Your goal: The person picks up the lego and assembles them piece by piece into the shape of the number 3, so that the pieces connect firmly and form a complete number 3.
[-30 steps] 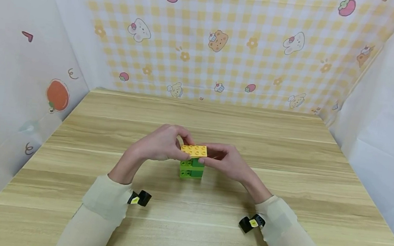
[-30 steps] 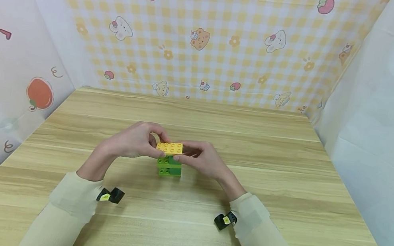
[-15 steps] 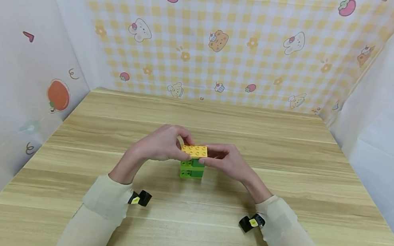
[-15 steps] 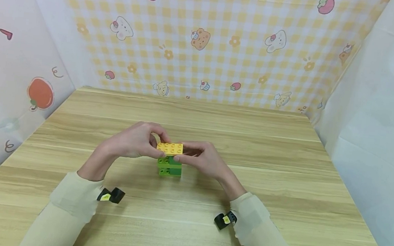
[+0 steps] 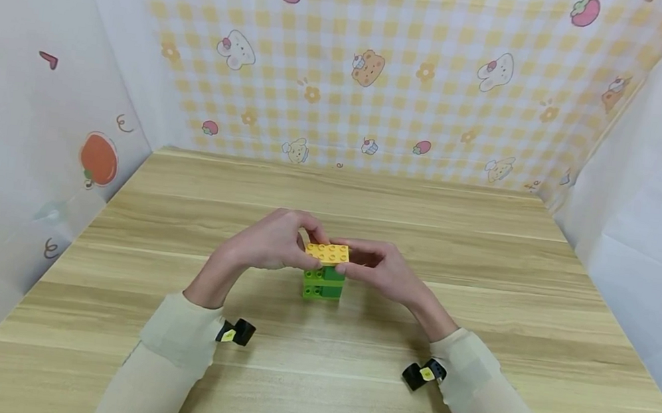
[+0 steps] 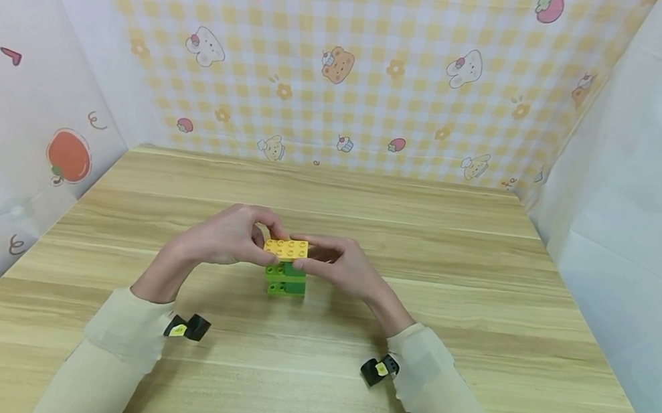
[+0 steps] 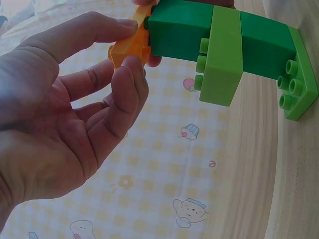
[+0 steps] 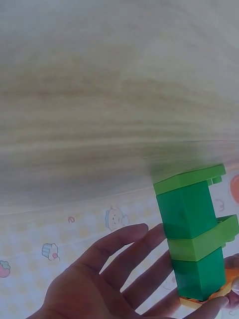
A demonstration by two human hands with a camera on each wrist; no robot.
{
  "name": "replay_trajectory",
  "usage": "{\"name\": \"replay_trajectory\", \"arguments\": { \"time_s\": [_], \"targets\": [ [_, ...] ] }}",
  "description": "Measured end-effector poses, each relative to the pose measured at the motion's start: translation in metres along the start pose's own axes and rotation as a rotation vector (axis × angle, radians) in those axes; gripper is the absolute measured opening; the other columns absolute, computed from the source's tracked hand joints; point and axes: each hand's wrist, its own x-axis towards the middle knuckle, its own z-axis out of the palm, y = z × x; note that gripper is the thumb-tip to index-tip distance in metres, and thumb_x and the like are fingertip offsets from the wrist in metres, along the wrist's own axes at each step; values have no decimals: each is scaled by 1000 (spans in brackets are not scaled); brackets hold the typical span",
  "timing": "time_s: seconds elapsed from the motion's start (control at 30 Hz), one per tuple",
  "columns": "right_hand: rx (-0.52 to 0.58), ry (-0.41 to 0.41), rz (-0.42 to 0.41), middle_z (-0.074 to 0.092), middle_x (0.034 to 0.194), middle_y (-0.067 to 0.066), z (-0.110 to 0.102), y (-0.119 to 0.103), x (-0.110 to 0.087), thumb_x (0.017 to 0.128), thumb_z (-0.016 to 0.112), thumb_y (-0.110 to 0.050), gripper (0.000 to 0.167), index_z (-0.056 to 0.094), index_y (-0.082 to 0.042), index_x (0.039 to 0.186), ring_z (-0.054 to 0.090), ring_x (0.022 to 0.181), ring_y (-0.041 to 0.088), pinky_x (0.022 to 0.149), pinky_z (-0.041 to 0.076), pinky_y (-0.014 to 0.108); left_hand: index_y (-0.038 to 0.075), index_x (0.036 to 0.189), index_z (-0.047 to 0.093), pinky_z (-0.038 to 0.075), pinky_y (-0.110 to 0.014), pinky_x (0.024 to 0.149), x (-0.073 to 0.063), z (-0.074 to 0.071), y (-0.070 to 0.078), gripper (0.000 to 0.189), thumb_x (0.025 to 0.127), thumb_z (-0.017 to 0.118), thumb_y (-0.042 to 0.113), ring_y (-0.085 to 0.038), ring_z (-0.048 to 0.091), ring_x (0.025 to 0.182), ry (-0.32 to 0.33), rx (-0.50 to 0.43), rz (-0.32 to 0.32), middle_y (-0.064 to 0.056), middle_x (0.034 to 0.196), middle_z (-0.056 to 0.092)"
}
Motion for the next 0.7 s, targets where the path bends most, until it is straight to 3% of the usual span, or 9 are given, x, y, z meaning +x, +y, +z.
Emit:
{"name": "replay_trajectory", "arguments": {
  "time_s": [0.7],
  "targets": [
    [-53, 1, 30, 77, 122, 8, -1, -1, 0, 99, 76, -26, 41, 71, -14, 138, 68, 101, 21, 79, 59, 31, 11, 101, 76, 54, -30, 65, 0, 1, 0, 19, 83, 82, 13, -17, 65, 73, 7, 6, 8, -4, 104, 71]
  ]
}}
